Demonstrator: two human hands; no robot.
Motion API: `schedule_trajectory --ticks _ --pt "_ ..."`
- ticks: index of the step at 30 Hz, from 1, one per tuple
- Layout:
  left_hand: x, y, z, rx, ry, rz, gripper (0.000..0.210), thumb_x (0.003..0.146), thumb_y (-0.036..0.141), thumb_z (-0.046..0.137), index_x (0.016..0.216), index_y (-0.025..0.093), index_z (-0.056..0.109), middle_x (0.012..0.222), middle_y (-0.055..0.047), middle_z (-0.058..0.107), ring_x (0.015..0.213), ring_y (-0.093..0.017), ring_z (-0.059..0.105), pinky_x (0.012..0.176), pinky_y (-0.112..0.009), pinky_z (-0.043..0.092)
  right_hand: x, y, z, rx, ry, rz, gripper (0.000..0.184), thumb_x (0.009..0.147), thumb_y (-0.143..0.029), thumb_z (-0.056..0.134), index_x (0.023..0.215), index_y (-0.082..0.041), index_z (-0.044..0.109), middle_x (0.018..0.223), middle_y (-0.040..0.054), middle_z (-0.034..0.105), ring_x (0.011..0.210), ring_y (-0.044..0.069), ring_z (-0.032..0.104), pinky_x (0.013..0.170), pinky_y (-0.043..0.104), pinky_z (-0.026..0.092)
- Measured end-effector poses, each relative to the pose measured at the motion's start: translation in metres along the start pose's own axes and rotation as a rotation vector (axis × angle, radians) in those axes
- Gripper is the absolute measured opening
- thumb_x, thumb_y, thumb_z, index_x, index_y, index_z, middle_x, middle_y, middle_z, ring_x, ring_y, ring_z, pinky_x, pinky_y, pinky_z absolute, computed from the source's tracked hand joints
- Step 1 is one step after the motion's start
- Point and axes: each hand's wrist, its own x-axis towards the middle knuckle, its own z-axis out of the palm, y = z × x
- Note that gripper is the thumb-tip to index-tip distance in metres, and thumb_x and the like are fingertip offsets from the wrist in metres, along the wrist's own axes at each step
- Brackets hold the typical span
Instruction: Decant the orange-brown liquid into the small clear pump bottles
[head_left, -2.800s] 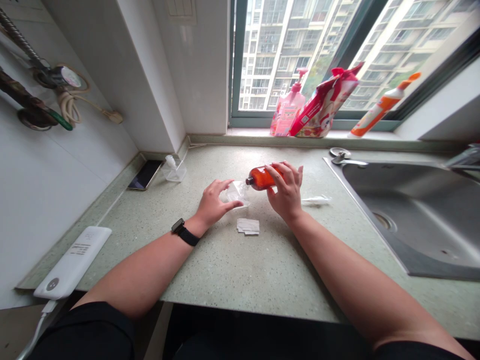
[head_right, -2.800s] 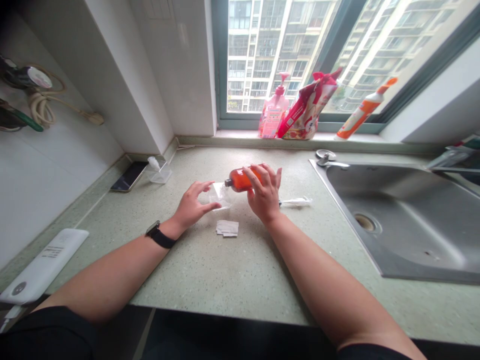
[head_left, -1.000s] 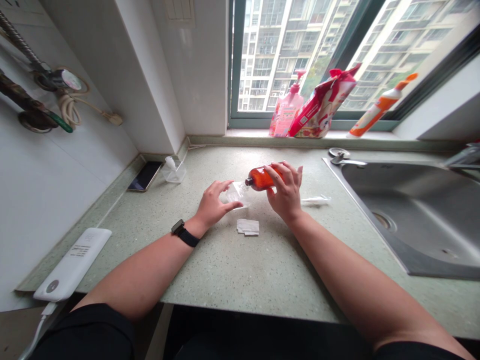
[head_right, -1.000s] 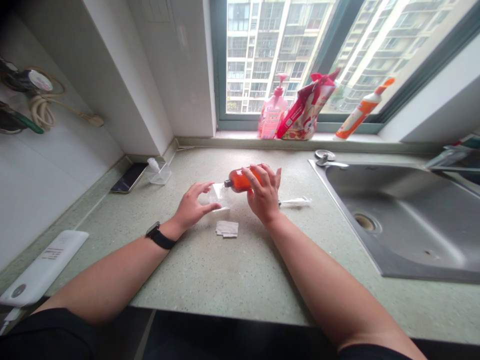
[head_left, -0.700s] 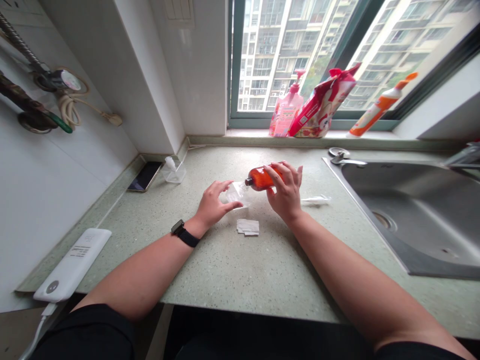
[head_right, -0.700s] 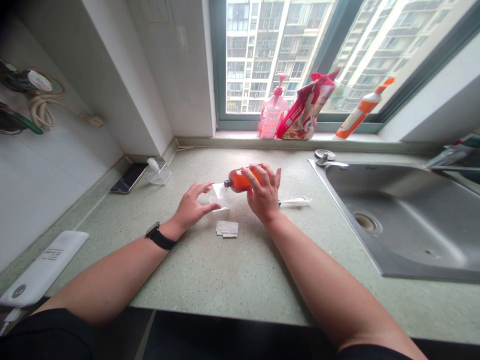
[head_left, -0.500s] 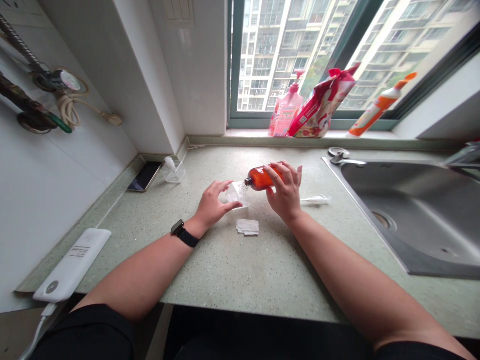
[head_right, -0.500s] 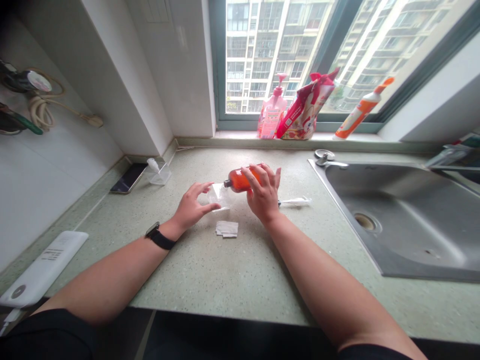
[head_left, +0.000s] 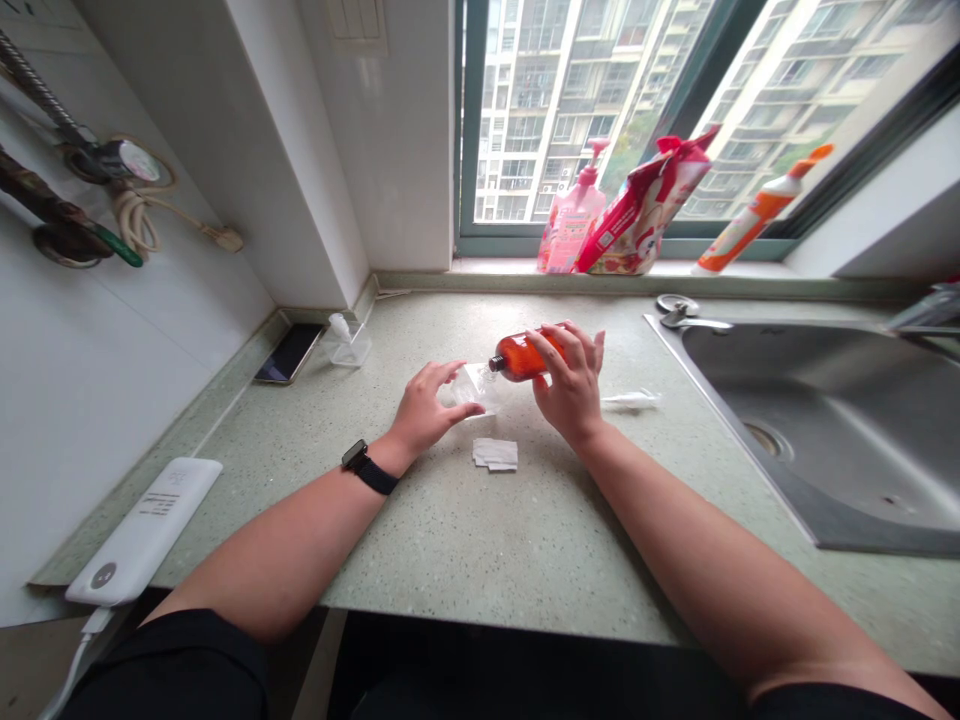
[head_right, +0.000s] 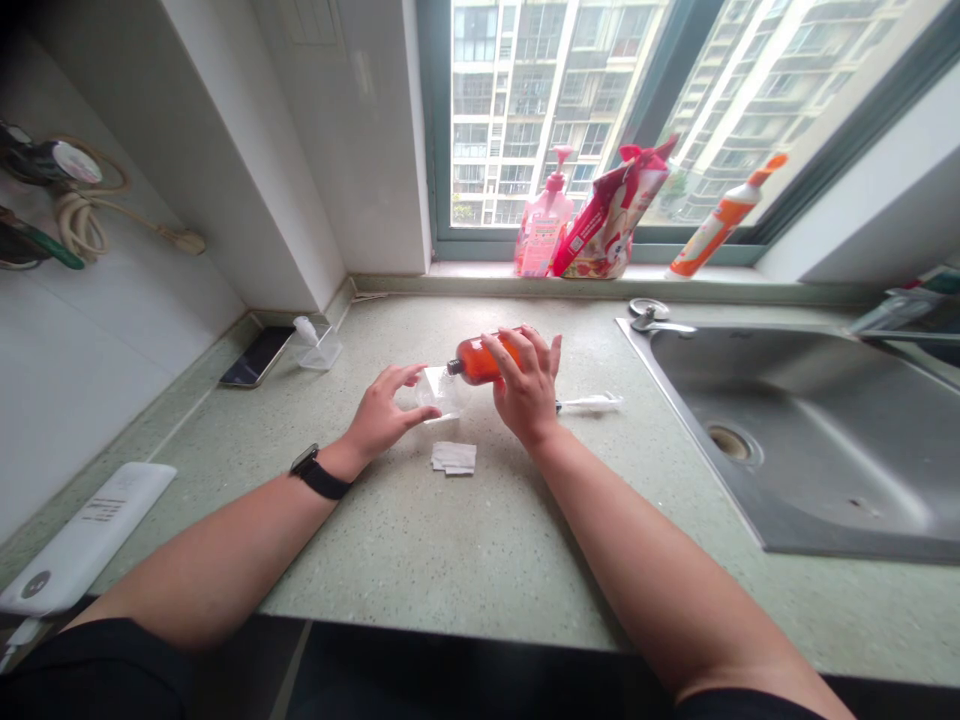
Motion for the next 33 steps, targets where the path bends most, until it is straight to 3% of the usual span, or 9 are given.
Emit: schedule_trajectory --ticks 33 --pt "-0.0004 -0.0050 0.0026 -0.025 0.006 0.012 0.074 0.078 0.061 0.089 0.139 0.026 0.066 0.115 -0.007 0.072 0.105 -0.026 0.071 0.098 -0.046 0.059 -0.0003 0.0014 0.0008 -0.006 0.024 -0.022 0.085 0.086 -0.004 0.062 0.159 -0.043 0.042 0.149 0.0054 0.059 0.149 0.035 0.046 0.131 0.073 0.017"
